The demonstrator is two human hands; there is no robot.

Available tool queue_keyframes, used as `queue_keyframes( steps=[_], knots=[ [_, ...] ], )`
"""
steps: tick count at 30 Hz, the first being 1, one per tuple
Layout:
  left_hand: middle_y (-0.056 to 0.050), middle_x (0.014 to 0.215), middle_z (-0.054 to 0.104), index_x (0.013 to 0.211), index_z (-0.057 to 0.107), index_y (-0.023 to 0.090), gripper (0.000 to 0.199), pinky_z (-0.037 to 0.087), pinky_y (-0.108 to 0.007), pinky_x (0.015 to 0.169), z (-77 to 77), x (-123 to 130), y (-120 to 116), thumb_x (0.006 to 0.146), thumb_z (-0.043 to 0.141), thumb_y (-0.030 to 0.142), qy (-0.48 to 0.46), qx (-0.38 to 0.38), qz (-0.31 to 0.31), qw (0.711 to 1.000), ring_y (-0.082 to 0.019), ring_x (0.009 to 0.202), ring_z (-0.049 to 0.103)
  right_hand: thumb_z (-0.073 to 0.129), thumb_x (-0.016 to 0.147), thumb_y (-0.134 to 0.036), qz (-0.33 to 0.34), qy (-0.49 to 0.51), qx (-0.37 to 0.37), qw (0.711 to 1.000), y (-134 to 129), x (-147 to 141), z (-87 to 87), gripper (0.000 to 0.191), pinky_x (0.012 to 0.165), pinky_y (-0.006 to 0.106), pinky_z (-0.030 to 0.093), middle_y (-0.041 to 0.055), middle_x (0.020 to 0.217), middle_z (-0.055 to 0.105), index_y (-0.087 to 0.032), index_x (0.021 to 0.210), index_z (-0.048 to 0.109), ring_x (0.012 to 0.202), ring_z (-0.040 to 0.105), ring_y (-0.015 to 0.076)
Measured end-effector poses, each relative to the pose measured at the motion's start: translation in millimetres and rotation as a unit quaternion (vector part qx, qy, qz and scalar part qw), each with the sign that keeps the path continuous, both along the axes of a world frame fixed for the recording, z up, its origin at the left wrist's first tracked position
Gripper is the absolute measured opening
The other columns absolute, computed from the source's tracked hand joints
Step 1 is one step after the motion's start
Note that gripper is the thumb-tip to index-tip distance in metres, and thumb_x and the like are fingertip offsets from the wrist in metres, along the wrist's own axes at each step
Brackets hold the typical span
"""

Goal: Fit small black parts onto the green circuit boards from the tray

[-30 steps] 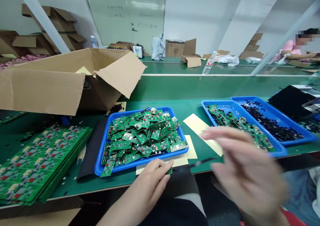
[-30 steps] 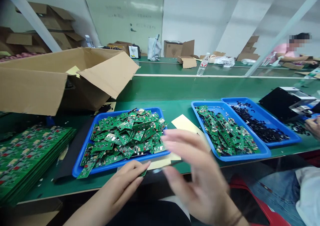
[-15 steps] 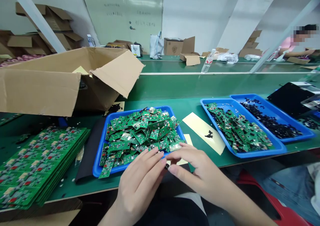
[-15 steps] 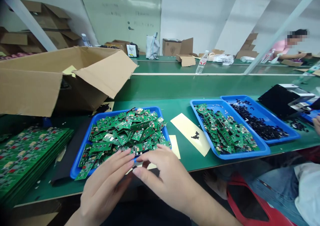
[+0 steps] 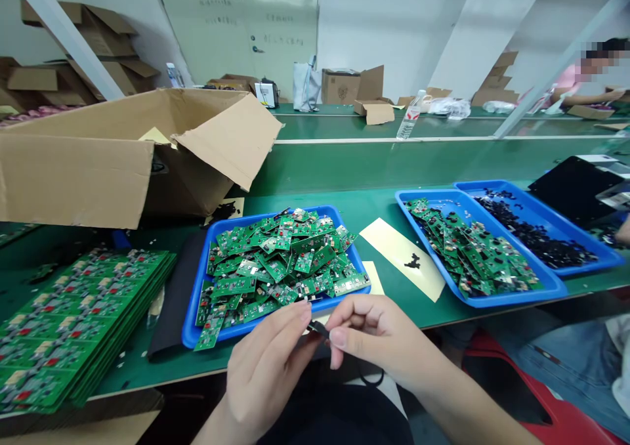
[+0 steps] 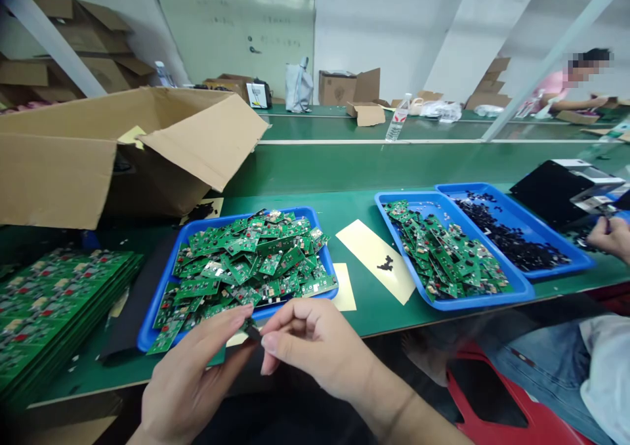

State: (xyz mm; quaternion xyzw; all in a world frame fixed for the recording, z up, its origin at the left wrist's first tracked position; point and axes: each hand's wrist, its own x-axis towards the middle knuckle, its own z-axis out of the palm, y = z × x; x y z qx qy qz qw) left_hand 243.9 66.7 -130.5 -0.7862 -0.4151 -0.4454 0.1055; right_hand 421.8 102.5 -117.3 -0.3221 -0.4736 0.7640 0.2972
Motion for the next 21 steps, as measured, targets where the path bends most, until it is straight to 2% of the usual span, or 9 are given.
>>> queue_keyframes(
  steps=[5, 9, 13, 15, 18, 20, 21],
  knots=[
    [-0.010, 0.090, 0.076, 0.105, 0.060, 0.014, 0.020, 0.060, -0.023, 0.074, -3.4, -2, 0, 0.086, 0.059, 0.017, -0.023, -0.031, -0.011, 0.999, -0.018, 0.080, 0.073, 0.073, 0.073, -0.043, 0.016, 0.003, 0.015, 1.000, 5, 1, 1.5, 0.031, 0.064, 0.025, 0.050, -0.0006, 0.060, 0.065, -0.015, 0.074, 0.061, 0.058, 0.062, 0.0109],
    [-0.007, 0.097, 0.075, 0.115, 0.058, 0.021, 0.029, 0.060, -0.024, 0.076, -6.5, -3, -3, 0.086, 0.059, 0.020, -0.058, -0.091, -0.018, 0.994, -0.019, 0.085, 0.072, 0.071, 0.076, -0.037, 0.021, 0.006, 0.027, 0.999, 4, -1, 1.2, 0.024, 0.063, 0.024, 0.050, -0.0014, 0.062, 0.064, -0.015, 0.078, 0.059, 0.059, 0.061, 0.0102],
    [-0.008, 0.107, 0.072, 0.134, 0.041, 0.026, 0.052, 0.058, -0.029, 0.084, -14.9, 0, -5, 0.086, 0.058, 0.016, -0.150, -0.122, -0.053, 0.980, -0.020, 0.095, 0.070, 0.065, 0.080, -0.029, 0.011, -0.034, 0.059, 0.998, 0, -4, 1.6, 0.015, 0.064, 0.024, 0.049, -0.0020, 0.063, 0.062, -0.016, 0.081, 0.058, 0.061, 0.061, 0.0107],
    [-0.009, 0.112, 0.070, 0.139, 0.033, 0.027, 0.058, 0.057, -0.031, 0.087, -18.6, 3, -4, 0.087, 0.056, 0.013, -0.186, -0.125, -0.078, 0.971, -0.020, 0.099, 0.068, 0.062, 0.081, -0.025, -0.001, -0.063, 0.095, 0.993, -1, -4, 2.1, 0.011, 0.064, 0.024, 0.049, -0.0017, 0.064, 0.063, -0.017, 0.087, 0.059, 0.064, 0.062, 0.0120],
    [-0.008, 0.114, 0.069, 0.135, 0.040, 0.026, 0.048, 0.056, -0.029, 0.088, -18.5, 5, -4, 0.089, 0.053, 0.017, -0.172, -0.148, -0.075, 0.971, -0.019, 0.102, 0.067, 0.059, 0.082, -0.022, -0.026, -0.106, 0.183, 0.977, -1, -3, 2.4, 0.010, 0.065, 0.025, 0.049, -0.0006, 0.068, 0.065, -0.018, 0.091, 0.059, 0.067, 0.063, 0.0142],
    [-0.007, 0.114, 0.069, 0.133, 0.042, 0.026, 0.045, 0.056, -0.028, 0.087, -14.9, 7, -5, 0.090, 0.051, 0.019, -0.128, -0.160, -0.061, 0.977, -0.019, 0.101, 0.067, 0.057, 0.084, -0.023, -0.049, -0.132, 0.277, 0.951, 0, -4, 1.3, 0.006, 0.064, 0.025, 0.049, 0.0003, 0.070, 0.065, -0.018, 0.082, 0.060, 0.067, 0.063, 0.0145],
    [-0.006, 0.114, 0.069, 0.134, 0.041, 0.027, 0.045, 0.056, -0.027, 0.087, -12.7, 7, -5, 0.090, 0.050, 0.020, -0.104, -0.164, -0.054, 0.979, -0.018, 0.101, 0.067, 0.055, 0.085, -0.023, -0.062, -0.142, 0.329, 0.931, 1, -4, 0.4, 0.010, 0.064, 0.025, 0.048, 0.0008, 0.070, 0.065, -0.019, 0.078, 0.060, 0.066, 0.062, 0.0145]
  ],
)
